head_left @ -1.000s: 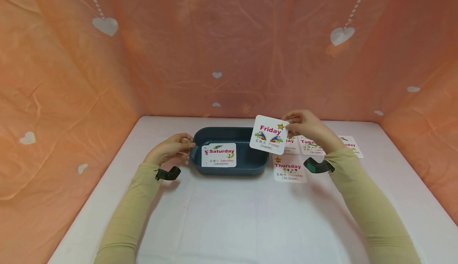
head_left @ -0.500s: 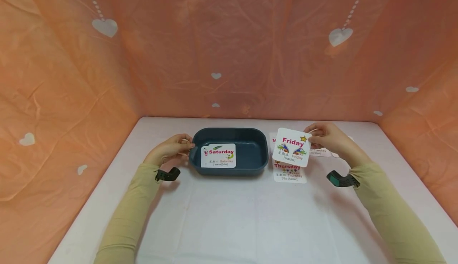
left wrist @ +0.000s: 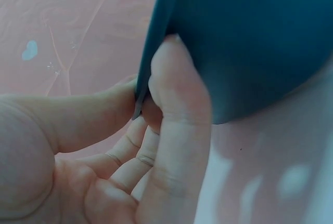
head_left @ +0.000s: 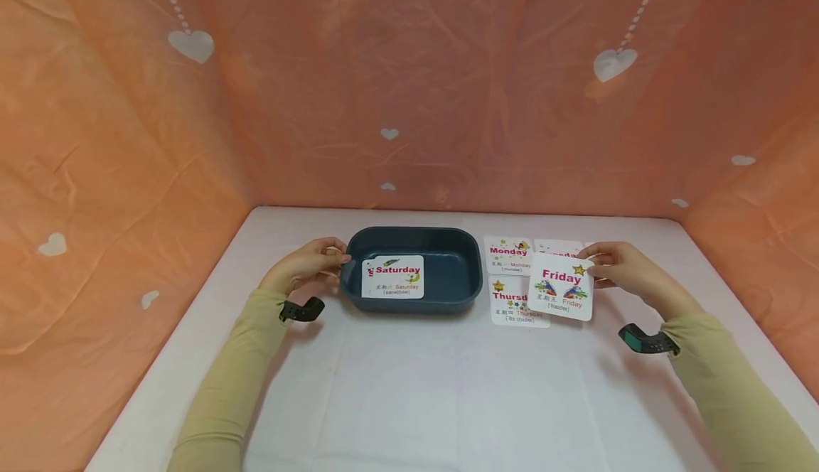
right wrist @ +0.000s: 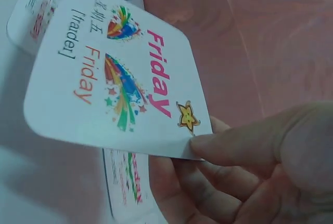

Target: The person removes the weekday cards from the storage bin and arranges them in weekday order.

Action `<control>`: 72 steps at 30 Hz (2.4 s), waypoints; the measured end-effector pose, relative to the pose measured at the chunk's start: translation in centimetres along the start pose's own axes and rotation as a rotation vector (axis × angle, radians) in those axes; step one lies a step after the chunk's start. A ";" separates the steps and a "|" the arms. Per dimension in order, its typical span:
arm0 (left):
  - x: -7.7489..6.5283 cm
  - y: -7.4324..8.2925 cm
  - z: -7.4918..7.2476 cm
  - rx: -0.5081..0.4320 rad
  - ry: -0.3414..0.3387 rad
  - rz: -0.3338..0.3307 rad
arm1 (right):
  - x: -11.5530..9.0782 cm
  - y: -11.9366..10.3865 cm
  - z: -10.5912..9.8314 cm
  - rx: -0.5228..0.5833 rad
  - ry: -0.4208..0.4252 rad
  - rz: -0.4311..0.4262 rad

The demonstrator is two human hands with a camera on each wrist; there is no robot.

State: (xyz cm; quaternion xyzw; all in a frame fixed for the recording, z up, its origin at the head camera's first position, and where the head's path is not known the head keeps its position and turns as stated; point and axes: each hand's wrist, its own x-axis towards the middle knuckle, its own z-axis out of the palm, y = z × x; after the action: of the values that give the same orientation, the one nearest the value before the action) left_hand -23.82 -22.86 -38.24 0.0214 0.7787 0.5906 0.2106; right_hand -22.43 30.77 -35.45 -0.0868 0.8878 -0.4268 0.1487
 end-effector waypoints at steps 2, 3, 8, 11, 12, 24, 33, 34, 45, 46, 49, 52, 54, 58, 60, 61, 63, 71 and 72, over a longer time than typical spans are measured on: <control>0.0 0.1 0.1 0.000 -0.002 0.005 | -0.1 0.5 -0.3 -0.008 -0.010 0.014; 0.0 0.1 0.1 0.004 -0.002 0.007 | -0.1 0.7 -0.4 -0.008 -0.014 0.024; 0.0 0.2 0.2 0.013 -0.001 0.012 | -0.1 2.1 -1.0 -0.014 -0.046 0.069; 0.0 0.1 0.2 0.011 0.000 0.012 | -0.1 2.9 -1.2 -0.009 -0.054 0.072; 0.0 0.1 0.2 0.011 0.000 0.010 | -0.1 3.2 -1.2 -0.004 -0.055 0.075; 0.0 -0.1 0.2 -0.002 0.009 -0.002 | 0.1 4.8 -0.8 0.008 -0.041 0.146; 0.0 -0.1 0.2 -0.018 0.010 -0.001 | 0.3 5.0 -0.2 -0.062 -0.019 0.125; 0.0 -0.1 0.2 -0.018 0.011 -0.002 | 0.3 5.1 -0.1 -0.069 -0.018 0.121; 0.0 0.0 0.2 -0.001 0.030 -0.010 | 0.7 5.0 0.5 -0.185 0.024 0.086; 0.0 0.0 0.2 -0.001 0.031 -0.011 | 0.7 5.0 0.6 -0.193 0.028 0.083; -0.1 0.1 0.2 -0.004 0.036 -0.019 | 0.7 4.8 0.7 -0.200 0.034 0.086; -0.1 0.1 0.3 -0.007 0.038 -0.022 | 0.7 4.7 0.8 -0.201 0.040 0.109; -0.1 0.1 0.3 -0.009 0.033 -0.018 | 0.7 4.7 0.9 -0.203 0.044 0.122; -0.1 0.1 0.3 -0.011 0.024 -0.018 | 0.7 4.8 1.0 -0.224 0.067 0.119; -0.1 0.1 0.3 0.002 0.021 -0.015 | 0.7 5.0 1.0 -0.226 0.085 0.110; 0.0 0.1 0.3 0.008 0.019 -0.013 | 0.7 5.1 1.0 -0.231 0.097 0.103; 0.1 0.0 0.2 0.021 0.014 -0.011 | 0.7 5.3 0.9 -0.226 0.118 0.103; 0.1 0.1 0.2 0.011 0.003 -0.011 | 0.9 5.9 0.9 -0.234 0.142 0.109; 0.0 0.1 0.2 0.010 0.001 -0.006 | 0.9 5.9 0.9 -0.238 0.145 0.106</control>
State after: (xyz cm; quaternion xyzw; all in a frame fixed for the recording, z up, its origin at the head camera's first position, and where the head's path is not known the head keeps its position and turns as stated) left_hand -23.81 -22.65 -38.20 0.0201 0.7819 0.5860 0.2119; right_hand -23.12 33.59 -40.77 -0.0258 0.9438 -0.3153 0.0954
